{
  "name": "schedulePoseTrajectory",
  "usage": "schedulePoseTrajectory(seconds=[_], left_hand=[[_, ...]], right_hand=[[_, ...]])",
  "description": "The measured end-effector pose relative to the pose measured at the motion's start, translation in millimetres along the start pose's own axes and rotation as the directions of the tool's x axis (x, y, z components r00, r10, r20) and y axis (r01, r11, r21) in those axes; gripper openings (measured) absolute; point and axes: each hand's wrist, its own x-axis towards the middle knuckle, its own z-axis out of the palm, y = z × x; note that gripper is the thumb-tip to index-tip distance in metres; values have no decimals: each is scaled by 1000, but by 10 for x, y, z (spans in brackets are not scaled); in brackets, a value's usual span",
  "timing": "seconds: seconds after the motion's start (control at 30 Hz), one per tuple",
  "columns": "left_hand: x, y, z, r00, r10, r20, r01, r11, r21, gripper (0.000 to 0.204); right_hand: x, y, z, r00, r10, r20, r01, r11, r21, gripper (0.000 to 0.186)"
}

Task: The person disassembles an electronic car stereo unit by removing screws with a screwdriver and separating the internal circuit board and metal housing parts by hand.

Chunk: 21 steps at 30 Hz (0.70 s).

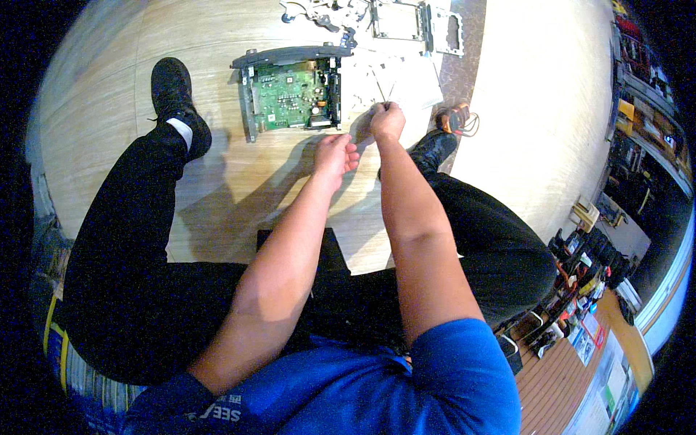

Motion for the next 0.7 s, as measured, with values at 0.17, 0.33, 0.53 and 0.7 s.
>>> schedulePoseTrajectory(seconds=[0.17,0.33,0.53,0.7], left_hand=[[22,-12,6,1000,-7,1,7,1000,15,25],[3,-2,49,999,-32,-7,32,999,10,24],[9,6,-6,1000,-18,-21,19,999,32,24],[2,16,-10,999,-12,-40,15,997,73,23]], right_hand=[[145,-51,-66,997,-66,44,68,996,-57,22],[157,-26,-33,971,-228,76,235,967,-100,22],[92,-67,13,963,-240,122,265,929,-260,20],[70,-62,39,951,-262,163,300,909,-289,19]])
